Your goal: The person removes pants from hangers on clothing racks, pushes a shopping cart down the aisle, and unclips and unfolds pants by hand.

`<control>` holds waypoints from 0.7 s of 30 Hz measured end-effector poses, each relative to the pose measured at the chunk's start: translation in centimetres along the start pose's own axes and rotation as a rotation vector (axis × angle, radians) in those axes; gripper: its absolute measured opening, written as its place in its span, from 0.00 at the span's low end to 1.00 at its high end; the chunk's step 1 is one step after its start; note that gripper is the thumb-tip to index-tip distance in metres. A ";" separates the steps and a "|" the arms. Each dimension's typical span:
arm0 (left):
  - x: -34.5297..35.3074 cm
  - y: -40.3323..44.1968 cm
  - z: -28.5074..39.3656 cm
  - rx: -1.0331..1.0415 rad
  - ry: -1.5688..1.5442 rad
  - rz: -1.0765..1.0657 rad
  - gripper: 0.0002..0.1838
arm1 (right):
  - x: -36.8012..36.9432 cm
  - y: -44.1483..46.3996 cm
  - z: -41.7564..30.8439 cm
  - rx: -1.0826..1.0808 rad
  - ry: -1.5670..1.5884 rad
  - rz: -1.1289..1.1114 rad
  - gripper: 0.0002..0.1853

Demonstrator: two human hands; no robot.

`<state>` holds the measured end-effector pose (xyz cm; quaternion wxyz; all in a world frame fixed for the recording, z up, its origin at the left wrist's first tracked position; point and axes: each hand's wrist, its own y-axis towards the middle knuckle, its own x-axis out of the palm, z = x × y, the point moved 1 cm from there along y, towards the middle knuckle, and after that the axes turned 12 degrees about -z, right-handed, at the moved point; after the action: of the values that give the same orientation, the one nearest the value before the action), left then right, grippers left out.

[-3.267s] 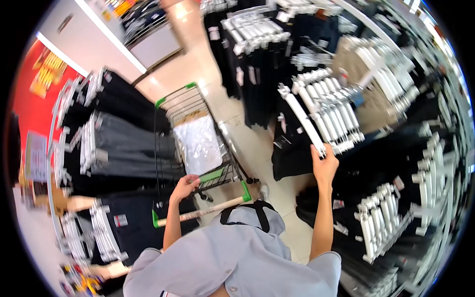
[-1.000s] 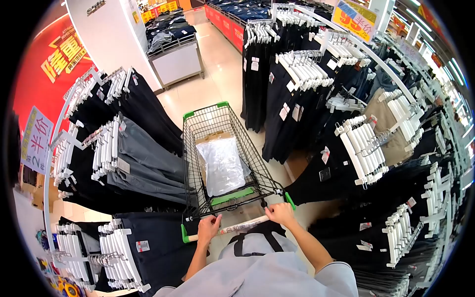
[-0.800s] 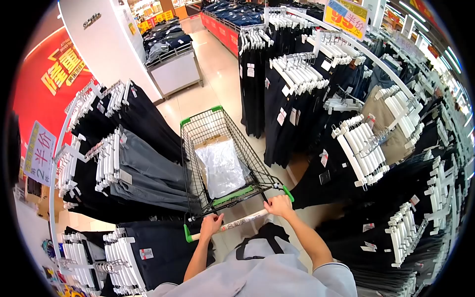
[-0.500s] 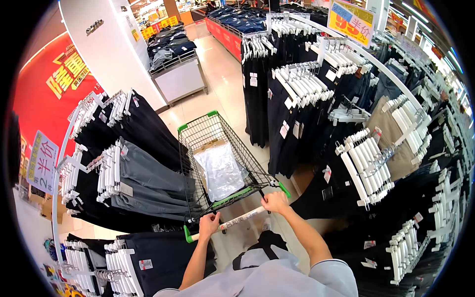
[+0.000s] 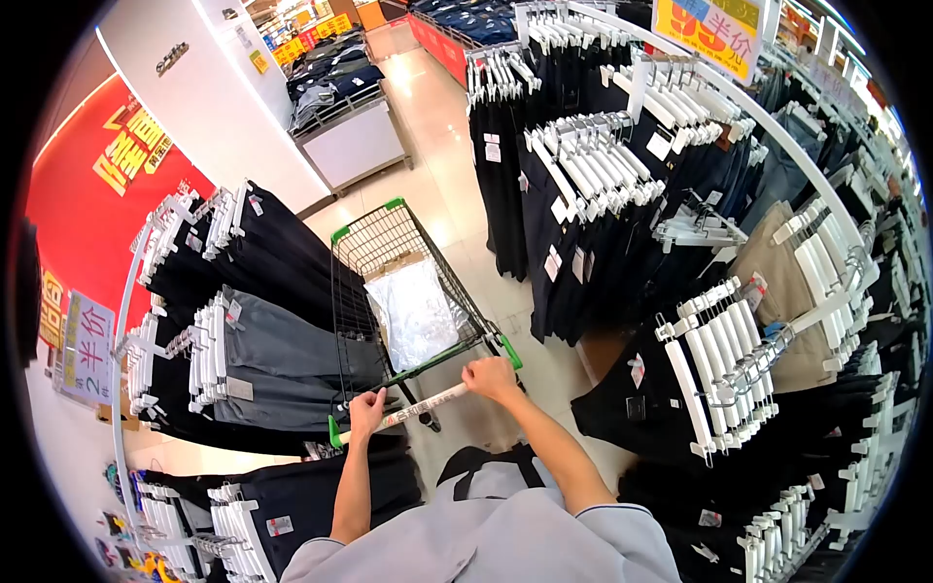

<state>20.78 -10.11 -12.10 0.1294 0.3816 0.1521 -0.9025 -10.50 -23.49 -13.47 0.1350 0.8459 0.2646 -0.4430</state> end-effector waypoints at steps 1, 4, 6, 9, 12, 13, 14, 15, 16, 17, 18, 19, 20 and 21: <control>-0.5 0.5 0.1 0.001 0.015 -0.004 0.26 | 0.0 0.7 -0.3 -0.007 -0.005 0.000 0.19; -1.4 2.4 -0.4 0.001 0.051 0.016 0.26 | 0.2 2.3 -0.8 -0.028 0.015 0.012 0.20; -1.3 3.2 -0.2 -0.057 -0.071 0.024 0.25 | 0.7 3.5 -1.0 -0.042 0.019 0.019 0.21; 0.1 4.7 1.1 -0.070 -0.315 0.015 0.24 | 1.3 5.0 -1.2 -0.036 0.008 0.019 0.21; 2.2 6.7 1.9 -0.021 -0.312 -0.055 0.23 | 1.5 5.8 -1.7 -0.030 0.020 0.017 0.21; 2.3 7.0 4.4 -0.029 -0.388 -0.083 0.21 | 1.6 6.3 -1.7 -0.033 0.030 0.000 0.20; 3.4 7.9 4.3 0.001 -0.381 -0.109 0.21 | 1.6 6.8 -1.6 -0.038 0.038 -0.015 0.19; 4.4 9.1 4.2 0.033 -0.375 -0.132 0.20 | 1.4 7.2 -1.6 -0.041 0.024 -0.021 0.19; 4.7 9.6 5.3 0.031 -0.410 -0.192 0.20 | 1.1 7.4 -1.6 -0.070 0.106 -0.062 0.18; 5.2 10.1 6.5 0.053 -0.450 -0.223 0.20 | 0.7 7.7 -1.3 -0.099 0.185 -0.100 0.18; 5.9 10.7 7.1 0.049 -0.433 -0.270 0.20 | 0.0 8.5 -1.1 -0.072 0.339 -0.183 0.14; 6.5 11.2 7.3 0.049 -0.411 -0.323 0.21 | -1.5 9.3 -1.1 -0.062 0.323 -0.178 0.14; 6.9 11.4 7.4 0.107 -0.319 -0.343 0.21 | -3.4 10.5 -0.7 -0.051 0.463 -0.134 0.12; 7.1 11.8 7.8 0.169 -0.228 -0.363 0.21 | -5.8 12.0 -0.4 -0.040 0.602 -0.085 0.11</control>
<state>15.04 -24.71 -14.12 -0.0513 0.2532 0.1265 -0.9577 -6.12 -35.12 -8.54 0.0485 0.9244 0.3366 -0.1725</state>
